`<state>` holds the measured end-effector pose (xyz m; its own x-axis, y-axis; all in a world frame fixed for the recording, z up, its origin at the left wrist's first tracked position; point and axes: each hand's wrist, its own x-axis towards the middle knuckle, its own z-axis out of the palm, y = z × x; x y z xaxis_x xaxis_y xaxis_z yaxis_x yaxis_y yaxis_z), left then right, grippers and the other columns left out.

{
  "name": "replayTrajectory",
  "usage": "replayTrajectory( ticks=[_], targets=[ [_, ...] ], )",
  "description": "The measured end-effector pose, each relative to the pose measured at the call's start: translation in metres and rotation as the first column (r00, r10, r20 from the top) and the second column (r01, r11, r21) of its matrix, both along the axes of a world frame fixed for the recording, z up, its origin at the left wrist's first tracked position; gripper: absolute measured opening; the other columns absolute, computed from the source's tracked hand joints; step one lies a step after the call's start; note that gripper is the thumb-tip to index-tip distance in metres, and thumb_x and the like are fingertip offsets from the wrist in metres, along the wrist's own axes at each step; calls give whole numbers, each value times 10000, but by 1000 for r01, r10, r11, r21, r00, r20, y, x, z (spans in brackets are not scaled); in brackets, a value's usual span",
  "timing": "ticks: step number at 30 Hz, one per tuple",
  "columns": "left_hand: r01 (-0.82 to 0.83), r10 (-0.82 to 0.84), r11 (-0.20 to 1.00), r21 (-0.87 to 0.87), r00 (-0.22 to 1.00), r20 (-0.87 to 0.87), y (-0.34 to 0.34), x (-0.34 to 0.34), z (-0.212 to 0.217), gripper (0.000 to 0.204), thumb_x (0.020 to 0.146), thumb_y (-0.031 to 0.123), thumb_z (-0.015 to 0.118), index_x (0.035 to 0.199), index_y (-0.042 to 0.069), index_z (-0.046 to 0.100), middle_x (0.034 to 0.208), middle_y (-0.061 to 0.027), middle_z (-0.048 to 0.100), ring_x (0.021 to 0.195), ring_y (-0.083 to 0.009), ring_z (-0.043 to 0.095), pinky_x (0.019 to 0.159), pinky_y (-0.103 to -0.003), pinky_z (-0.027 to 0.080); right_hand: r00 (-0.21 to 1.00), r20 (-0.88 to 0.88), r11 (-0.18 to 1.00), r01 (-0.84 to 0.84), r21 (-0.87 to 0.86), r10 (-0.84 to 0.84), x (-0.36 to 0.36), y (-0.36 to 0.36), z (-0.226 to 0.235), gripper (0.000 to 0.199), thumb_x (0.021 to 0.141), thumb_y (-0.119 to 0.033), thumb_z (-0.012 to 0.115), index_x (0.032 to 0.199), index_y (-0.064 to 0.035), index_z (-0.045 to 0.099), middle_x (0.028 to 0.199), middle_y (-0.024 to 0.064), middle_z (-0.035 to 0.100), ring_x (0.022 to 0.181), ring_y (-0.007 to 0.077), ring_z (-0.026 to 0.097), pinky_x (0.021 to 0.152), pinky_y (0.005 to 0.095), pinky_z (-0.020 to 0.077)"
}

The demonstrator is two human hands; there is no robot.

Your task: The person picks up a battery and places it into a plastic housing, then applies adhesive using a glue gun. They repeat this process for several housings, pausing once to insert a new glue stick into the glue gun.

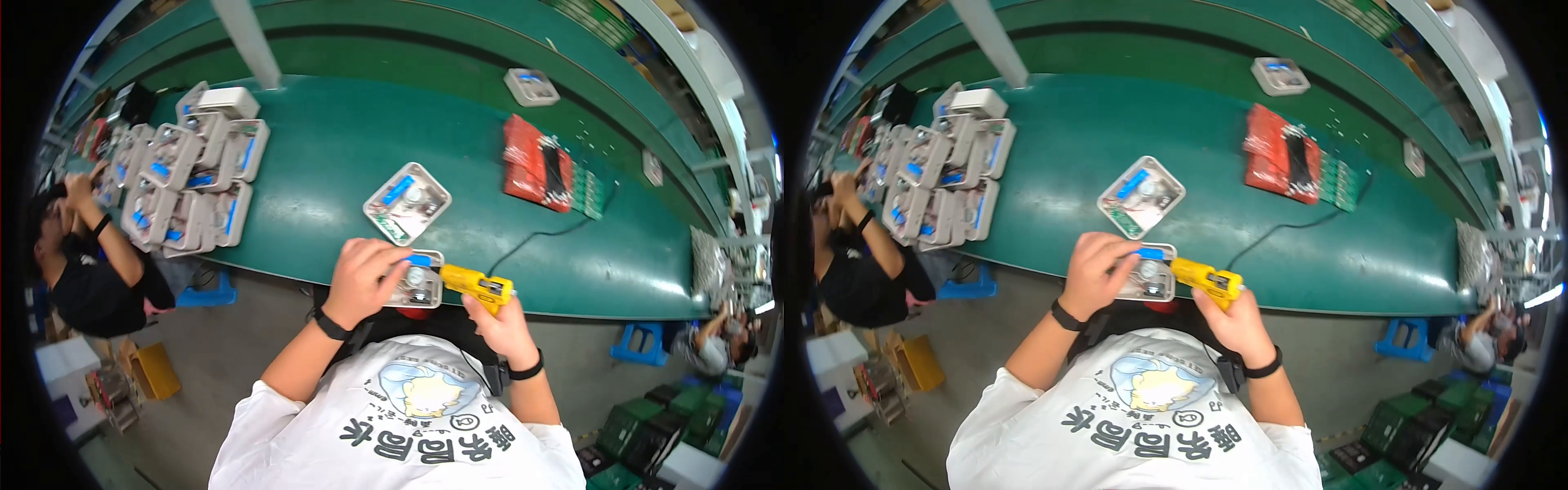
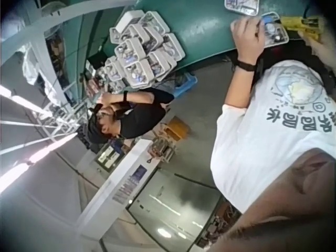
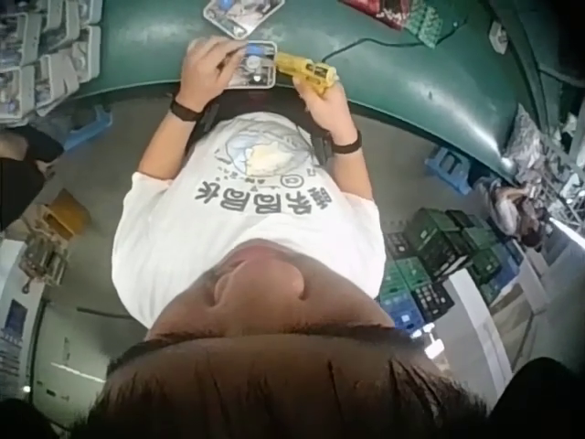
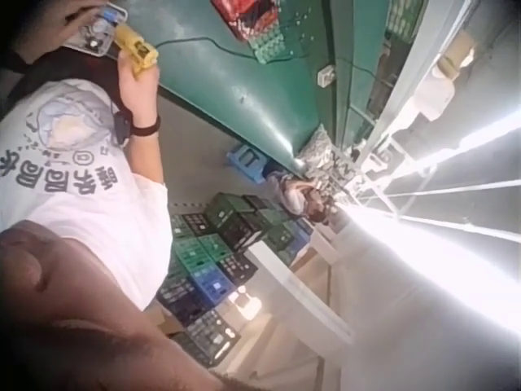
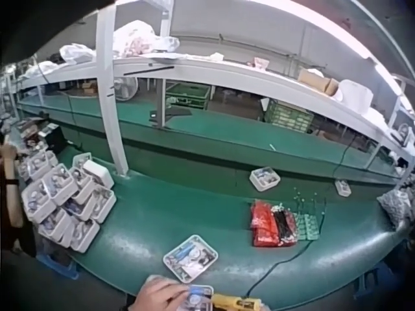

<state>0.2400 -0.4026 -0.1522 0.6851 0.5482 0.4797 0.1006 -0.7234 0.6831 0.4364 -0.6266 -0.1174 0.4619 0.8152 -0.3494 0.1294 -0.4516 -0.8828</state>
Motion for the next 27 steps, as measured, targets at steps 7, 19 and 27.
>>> replayTrajectory(
  ticks=[7, 19, 27],
  targets=[
    [-64, 65, 998, 21, 996, -57, -12, -3, -3, 151, 902, 129, 883, 990, 87, 767, 1032, -72, 769, 938, -317, 680, 867, -436, 536, 958, -245, 984, 167, 60, -148, 3, -9, -11, 295, 1097, -207, 736, 1288, 18, 737, 1003, 56, 783, 667, 77, 650, 551, 244, 527],
    [-129, 51, 906, -404, 979, -198, 9, 6, -6, 208, 909, 75, 864, 1051, 74, 713, 1024, -85, 742, 1009, -302, 651, 908, -426, 535, 976, -178, 992, 125, -28, -128, 2, 12, -14, 293, 1089, -233, 740, 1259, 6, 728, 947, 47, 767, 614, 87, 631, 541, 252, 524],
    [-62, -16, 908, -415, 983, -183, 11, 7, -12, 192, 944, 92, 827, 1087, 78, 700, 1085, -71, 742, 1025, -309, 633, 943, -422, 515, 998, 52, 999, 21, 29, -23, 0, 18, 4, 294, 1083, -205, 738, 1256, 33, 736, 895, 28, 739, 648, 71, 612, 555, 260, 541]
  ],
)
